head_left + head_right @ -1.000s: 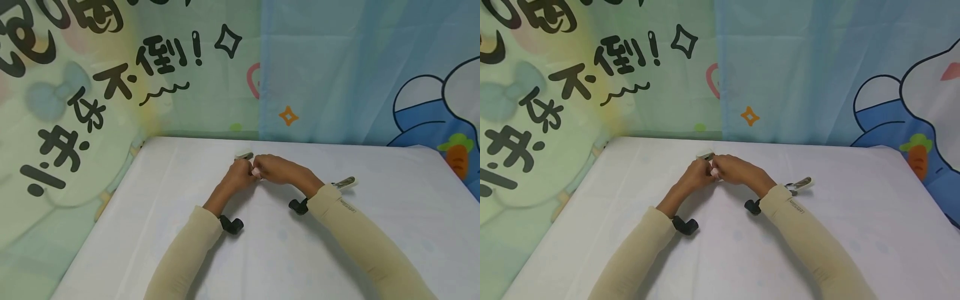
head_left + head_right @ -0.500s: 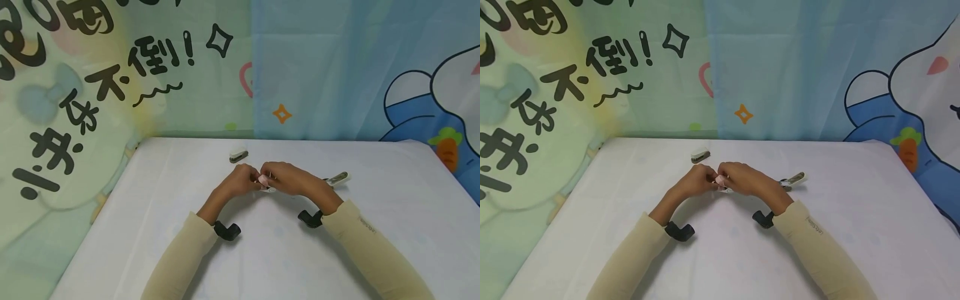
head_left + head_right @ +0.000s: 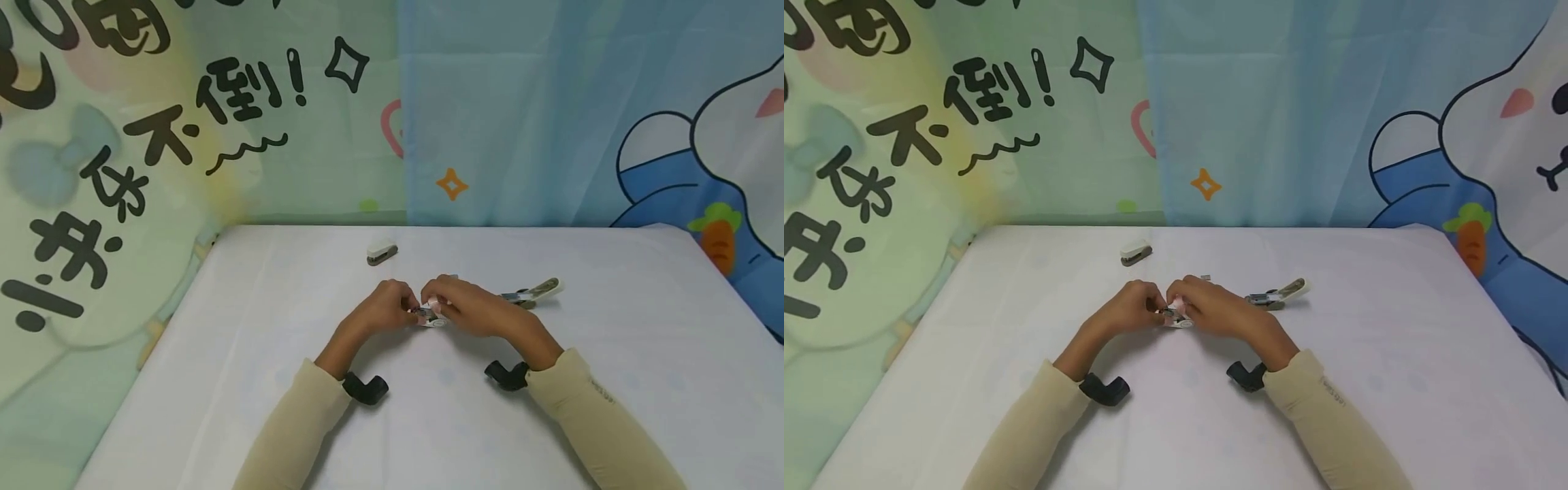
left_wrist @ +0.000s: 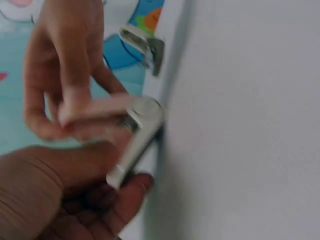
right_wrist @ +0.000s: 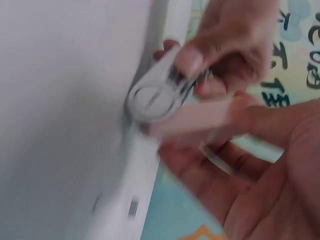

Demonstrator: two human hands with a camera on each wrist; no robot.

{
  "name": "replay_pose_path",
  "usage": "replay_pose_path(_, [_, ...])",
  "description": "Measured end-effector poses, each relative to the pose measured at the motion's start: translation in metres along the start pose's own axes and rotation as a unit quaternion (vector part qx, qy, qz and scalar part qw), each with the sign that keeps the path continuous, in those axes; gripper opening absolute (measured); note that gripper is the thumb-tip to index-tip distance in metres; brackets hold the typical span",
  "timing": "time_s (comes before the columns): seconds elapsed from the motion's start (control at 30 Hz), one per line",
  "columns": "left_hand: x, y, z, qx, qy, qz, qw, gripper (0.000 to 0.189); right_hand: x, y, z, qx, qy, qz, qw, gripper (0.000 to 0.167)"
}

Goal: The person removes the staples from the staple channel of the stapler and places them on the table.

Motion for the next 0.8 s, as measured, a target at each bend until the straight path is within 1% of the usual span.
replay_pose_path(0.1, [-0.002, -0.003, -0.006, -0.016, 0.000, -0.001, 0.9999, 0.011, -0.002, 0.001, 0.004, 0.042, 0.009, 0.005, 0.9991, 0.013])
replay_pose_path(0.23, [-0.003, -0.006, -0.010, -0.022, 0.005, -0.008, 0.9997, 0.014, -0.006, 0.005, 0.007, 0.098, -0.015, 0.001, 0.9950, 0.009])
replay_pose_path(0.33, [-0.003, -0.006, -0.009, -0.012, 0.004, -0.013, 0.9998, 0.017, -0.009, 0.009, 0.009, 0.120, -0.030, 0.004, 0.9923, 0.009])
replay_pose_path(0.4, [-0.004, -0.006, -0.008, -0.004, 0.000, -0.016, 0.9999, 0.019, -0.011, 0.013, 0.010, 0.118, -0.038, 0.003, 0.9923, 0.011])
replay_pose_path(0.47, [-0.004, -0.006, -0.006, 0.002, -0.005, -0.019, 0.9998, 0.020, -0.013, 0.015, 0.012, 0.098, -0.049, -0.002, 0.9940, 0.015])
replay_pose_path(0.57, [-0.004, -0.005, -0.004, 0.008, -0.003, -0.019, 0.9998, 0.019, -0.016, 0.014, 0.016, 0.066, -0.083, -0.023, 0.9942, 0.021])
replay_pose_path(0.63, [-0.004, -0.005, -0.003, 0.013, -0.003, -0.018, 0.9998, 0.019, -0.016, 0.013, 0.020, 0.048, -0.103, -0.035, 0.9929, 0.021])
replay_pose_path(0.7, [-0.003, -0.005, -0.002, 0.017, -0.003, -0.017, 0.9997, 0.020, -0.017, 0.011, 0.024, 0.042, -0.122, -0.042, 0.9907, 0.020])
replay_pose_path(0.8, [-0.003, -0.006, -0.003, 0.021, -0.004, -0.015, 0.9996, 0.021, -0.015, 0.008, 0.025, 0.035, -0.129, -0.039, 0.9902, 0.019])
Point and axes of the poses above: each hand's wrist, its own x-axis towards the middle knuckle, its own y-axis out of the back of the hand, z = x × y, the point moved 4 cm from there along x, towards the middle knuckle, and after that the axes turned 15 degrees about -z, right-handed, at the moved point
